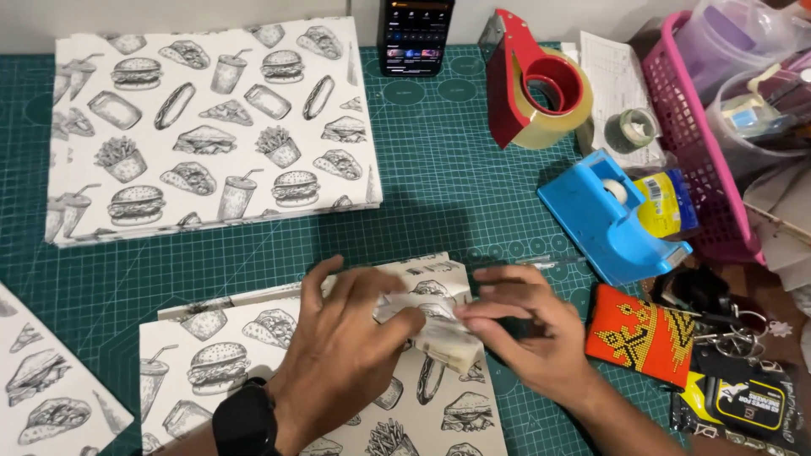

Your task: Folding the edges of printed burger wrapping paper on a workstation

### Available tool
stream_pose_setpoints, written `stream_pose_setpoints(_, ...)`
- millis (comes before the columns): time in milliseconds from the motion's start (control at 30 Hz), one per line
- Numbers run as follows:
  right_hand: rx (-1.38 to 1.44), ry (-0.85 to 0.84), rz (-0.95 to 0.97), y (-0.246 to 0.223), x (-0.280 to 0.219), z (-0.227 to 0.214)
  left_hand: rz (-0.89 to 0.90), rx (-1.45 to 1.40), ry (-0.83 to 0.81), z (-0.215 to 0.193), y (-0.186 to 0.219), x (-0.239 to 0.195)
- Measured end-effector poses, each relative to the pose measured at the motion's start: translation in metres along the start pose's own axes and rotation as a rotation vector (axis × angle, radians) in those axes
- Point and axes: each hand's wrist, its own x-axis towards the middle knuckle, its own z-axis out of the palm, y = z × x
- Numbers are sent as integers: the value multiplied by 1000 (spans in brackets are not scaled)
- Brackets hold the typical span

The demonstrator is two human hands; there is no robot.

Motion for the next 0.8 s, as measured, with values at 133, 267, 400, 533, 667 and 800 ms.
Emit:
stream_pose_setpoints(133, -71, -4, 123, -3, 6, -1, 52, 51, 71, 1, 0, -1)
stream_pose_setpoints(267, -256, -51, 100, -2, 10, 2, 61, 65, 62, -2, 2, 3)
stream_pose_setpoints(400, -196, -35, 53, -1, 5, 2, 12, 1, 48, -2, 3, 2)
stream_pose_setpoints(533, -9, 48, 59, 0, -3, 0, -5, 18, 30, 2, 2, -1)
stream_pose_setpoints(667, -148, 25, 107, -4, 10, 1, 55, 22, 106, -1, 1, 2)
stream_pose_setpoints(800, -264, -43, 112, 1, 7, 3, 44, 46, 63, -1, 2, 1)
